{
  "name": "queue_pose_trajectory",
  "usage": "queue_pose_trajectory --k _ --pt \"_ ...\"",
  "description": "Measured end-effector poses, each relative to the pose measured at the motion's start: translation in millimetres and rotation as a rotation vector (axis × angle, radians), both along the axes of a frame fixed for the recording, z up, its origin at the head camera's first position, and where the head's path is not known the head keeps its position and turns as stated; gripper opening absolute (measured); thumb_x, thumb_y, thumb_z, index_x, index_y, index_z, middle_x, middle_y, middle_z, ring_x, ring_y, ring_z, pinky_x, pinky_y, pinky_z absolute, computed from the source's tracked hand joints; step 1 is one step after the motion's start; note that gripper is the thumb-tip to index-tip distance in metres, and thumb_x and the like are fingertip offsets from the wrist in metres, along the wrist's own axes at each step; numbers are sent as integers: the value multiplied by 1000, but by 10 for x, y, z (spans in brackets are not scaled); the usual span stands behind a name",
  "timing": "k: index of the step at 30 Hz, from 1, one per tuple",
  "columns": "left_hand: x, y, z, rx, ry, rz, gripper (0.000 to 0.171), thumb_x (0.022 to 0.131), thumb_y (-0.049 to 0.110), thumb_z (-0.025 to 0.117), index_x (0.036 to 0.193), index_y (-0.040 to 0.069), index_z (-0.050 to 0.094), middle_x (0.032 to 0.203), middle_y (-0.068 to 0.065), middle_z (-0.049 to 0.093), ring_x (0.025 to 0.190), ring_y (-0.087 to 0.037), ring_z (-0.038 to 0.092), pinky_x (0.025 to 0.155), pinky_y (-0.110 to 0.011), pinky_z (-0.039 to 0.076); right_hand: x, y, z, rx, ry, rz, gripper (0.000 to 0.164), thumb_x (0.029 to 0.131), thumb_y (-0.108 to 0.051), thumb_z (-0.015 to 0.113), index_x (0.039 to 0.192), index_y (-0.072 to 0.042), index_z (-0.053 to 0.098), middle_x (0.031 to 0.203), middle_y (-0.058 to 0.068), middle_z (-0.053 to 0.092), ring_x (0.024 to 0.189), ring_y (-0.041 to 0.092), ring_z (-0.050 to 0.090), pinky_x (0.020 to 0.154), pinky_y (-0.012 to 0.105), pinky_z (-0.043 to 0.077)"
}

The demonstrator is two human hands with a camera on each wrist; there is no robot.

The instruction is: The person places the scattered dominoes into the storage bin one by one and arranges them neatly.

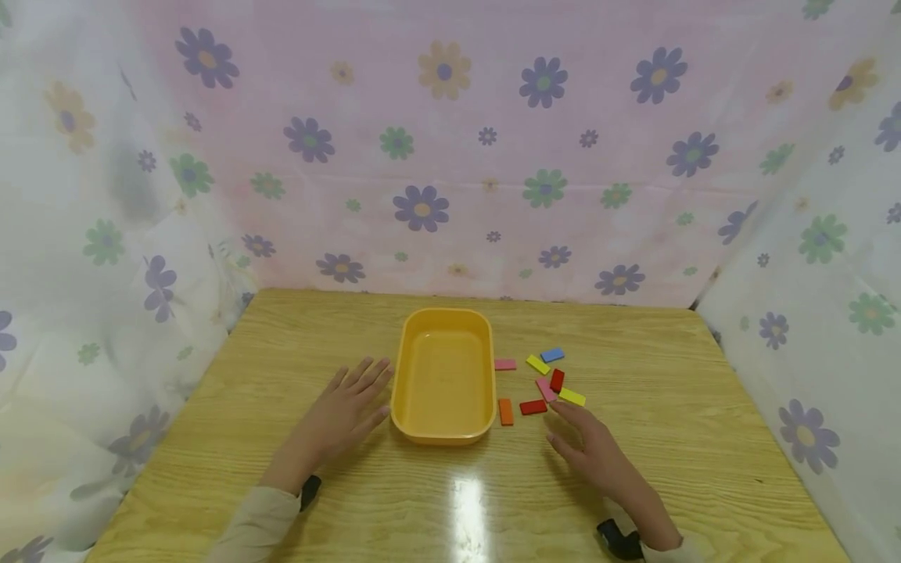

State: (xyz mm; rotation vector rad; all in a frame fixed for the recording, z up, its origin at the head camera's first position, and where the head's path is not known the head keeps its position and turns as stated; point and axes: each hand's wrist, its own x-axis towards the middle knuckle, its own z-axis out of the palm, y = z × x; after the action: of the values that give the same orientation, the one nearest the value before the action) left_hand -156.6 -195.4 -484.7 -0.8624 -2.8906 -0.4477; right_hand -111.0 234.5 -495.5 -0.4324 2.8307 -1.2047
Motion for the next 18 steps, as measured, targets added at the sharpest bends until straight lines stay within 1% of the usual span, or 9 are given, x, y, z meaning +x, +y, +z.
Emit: queue_pose_trajectory --k 2,4,6,8,9,11,14,16,18 --pt "13 33 -4 15 13 -24 66 107 44 48 161 10 31 167 -7 28 154 -34 24 123 -64 18 10 -81 -27 -32 -29 26 46 100 -20 67 141 -2 58 139 17 60 133 40 53 107 61 46" --pt "24 61 -4 30 29 -45 68 106 45 50 161 10 31 167 -7 29 154 -34 25 122 -64 20 3 -148 -53 -70 -50 54 41 99 -20 68 136 -3 62 132 13 65 124 34 60 103 52 52" --pt "25 84 -11 39 46 -63 69 105 45 51 160 9 32 166 -7 30 154 -34 26 122 -64 21 -13 -204 -79 -96 -68 62 38 99 -20 69 133 -3 65 127 10 67 115 29 63 98 41 56" --pt "23 102 -16 44 56 -77 68 105 45 52 160 9 33 166 -7 30 154 -34 26 122 -63 21 -38 -251 -101 -111 -88 45 36 98 -19 69 130 -3 66 125 9 68 111 26 65 95 34 57" --pt "20 110 -19 45 62 -84 68 105 44 51 160 9 33 166 -7 30 154 -34 26 122 -62 21 -51 -273 -109 -120 -99 33 35 98 -18 70 129 -3 67 125 10 68 112 27 65 95 34 57" --pt "15 120 -18 41 63 -91 68 105 45 51 160 8 33 167 -6 29 154 -33 25 123 -62 20 -80 -320 -117 -125 -124 -4 34 97 -18 71 128 -3 68 125 8 69 116 27 65 99 38 56" --pt "9 127 -10 36 56 -92 69 105 46 51 160 9 33 167 -4 27 155 -32 24 124 -61 19 -122 -392 -118 -129 -149 -48 34 95 -16 73 127 -4 68 126 6 70 123 30 62 106 49 51" --pt "6 127 -8 31 45 -91 70 104 46 52 160 9 32 168 -4 27 155 -32 23 124 -61 19 -154 -438 -121 -117 -138 -65 34 94 -15 74 126 -4 69 125 6 70 124 31 60 109 53 47" --pt "3 128 -10 21 39 -91 70 104 47 52 160 9 32 168 -4 27 155 -31 23 124 -61 18 -188 -478 -125 -110 -121 -79 33 92 -13 76 124 -4 71 123 6 71 124 31 59 111 54 45"
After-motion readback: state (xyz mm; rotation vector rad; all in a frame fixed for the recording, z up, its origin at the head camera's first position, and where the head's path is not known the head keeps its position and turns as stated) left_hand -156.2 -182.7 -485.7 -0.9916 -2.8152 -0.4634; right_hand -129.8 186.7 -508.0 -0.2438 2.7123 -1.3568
